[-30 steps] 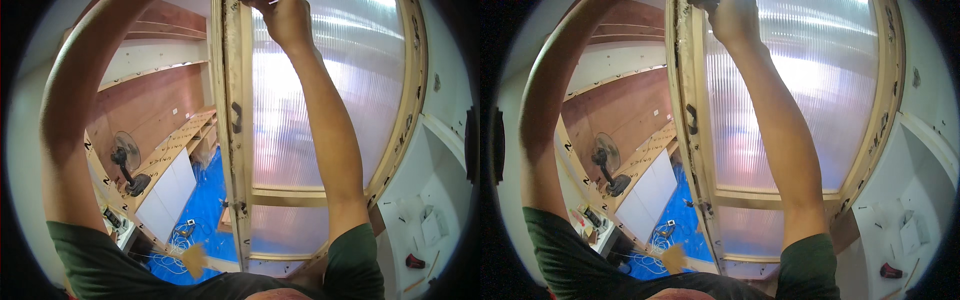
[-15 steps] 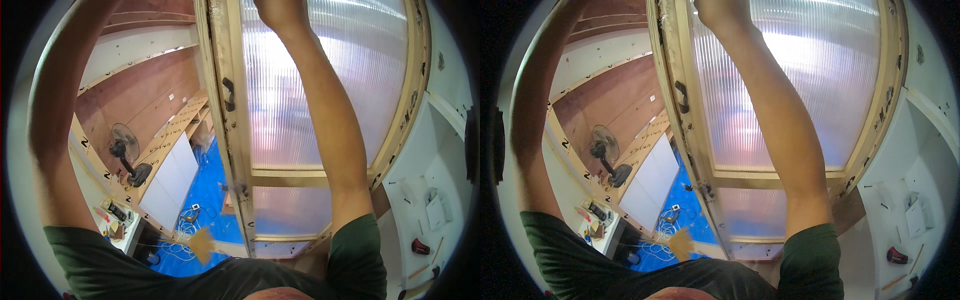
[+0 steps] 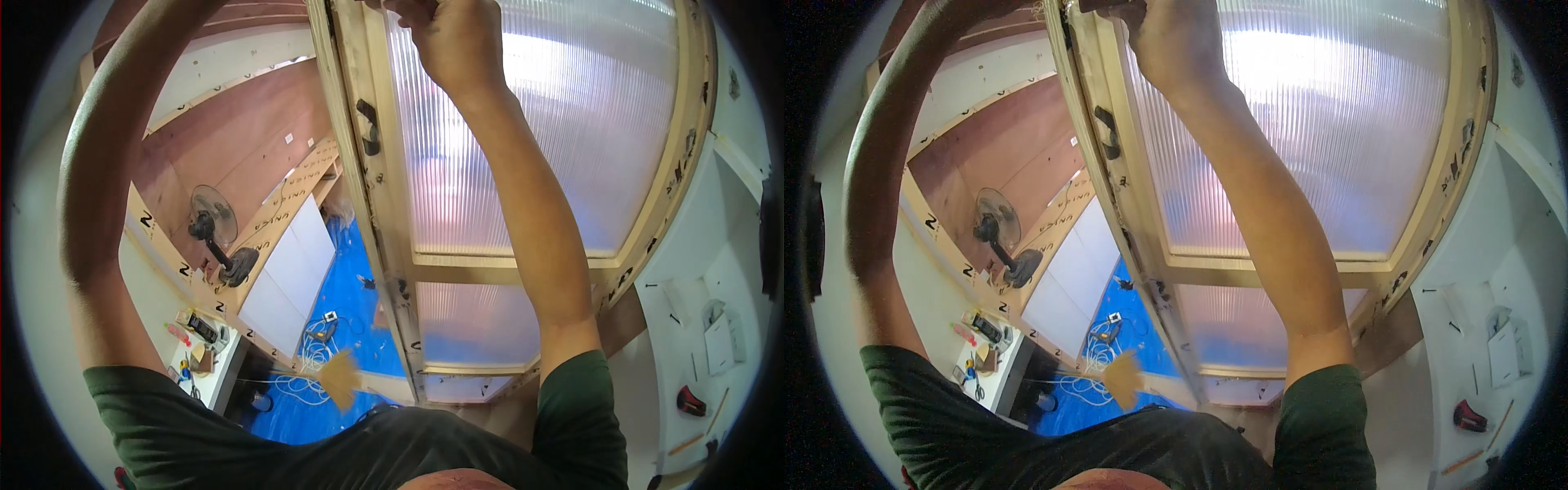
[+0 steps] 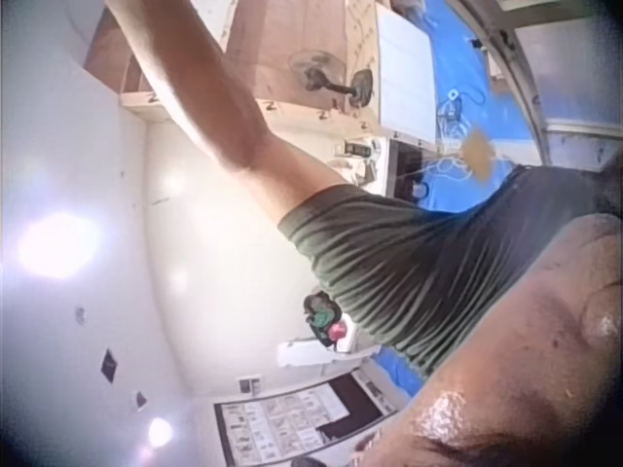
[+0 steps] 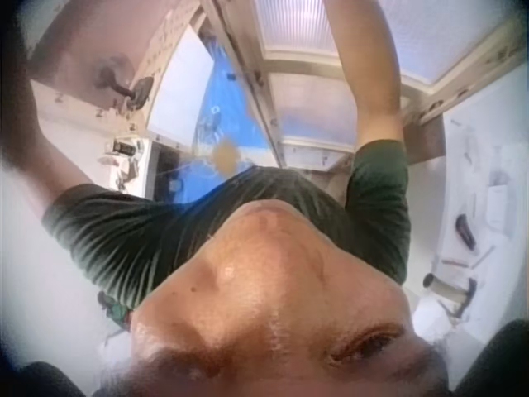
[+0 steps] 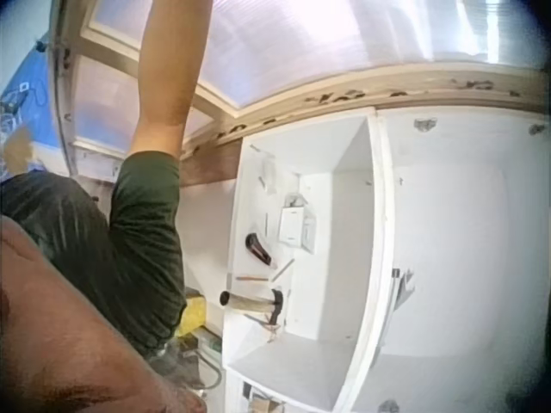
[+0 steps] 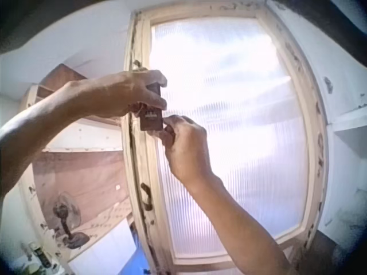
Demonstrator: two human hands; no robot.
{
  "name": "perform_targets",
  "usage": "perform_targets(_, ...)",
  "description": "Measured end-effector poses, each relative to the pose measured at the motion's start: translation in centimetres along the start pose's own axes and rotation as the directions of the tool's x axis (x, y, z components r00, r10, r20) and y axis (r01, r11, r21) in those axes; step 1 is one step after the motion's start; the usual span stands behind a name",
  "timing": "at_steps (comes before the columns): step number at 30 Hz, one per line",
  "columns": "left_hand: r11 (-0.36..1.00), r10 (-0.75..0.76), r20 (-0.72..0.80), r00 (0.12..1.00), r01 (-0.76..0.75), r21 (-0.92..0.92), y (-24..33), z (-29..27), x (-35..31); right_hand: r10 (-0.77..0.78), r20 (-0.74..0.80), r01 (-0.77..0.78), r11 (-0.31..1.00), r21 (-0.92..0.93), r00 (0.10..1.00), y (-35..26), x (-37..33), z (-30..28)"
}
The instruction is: The person positions a door lock component against a wooden frame, marks points with a pencil, and hammers a nail into the frame. The person then adjusts a strike plate on the door and secures it with screws.
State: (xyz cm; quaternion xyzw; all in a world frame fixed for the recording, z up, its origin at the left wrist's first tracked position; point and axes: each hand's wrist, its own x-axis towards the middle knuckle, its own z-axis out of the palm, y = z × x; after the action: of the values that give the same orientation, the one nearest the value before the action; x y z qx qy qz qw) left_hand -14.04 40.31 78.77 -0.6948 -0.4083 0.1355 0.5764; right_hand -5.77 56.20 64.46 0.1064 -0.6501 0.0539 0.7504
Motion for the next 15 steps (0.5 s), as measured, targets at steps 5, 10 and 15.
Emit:
perform_targets(5,0.998,-0.030,0.002,1.000,0.030,-0.063,1.6,0.5,-0.8,0.042,0.003,-0.042,0.997,0.069,0.999,-0.1,-1.9,-0.1)
perform_targets(10,0.990,-0.083,0.021,0.996,0.085,-0.112,4.4,1.4,-1.7,0.134,0.071,-0.136,0.991,0.021,0.988,-1.5,-4.5,-1.3)
perform_targets(15,0.996,-0.075,-0.040,0.996,0.073,-0.051,6.8,2.1,-2.5,0.143,0.081,-0.146,0.989,0.031,0.986,-2.2,-6.5,-1.9)
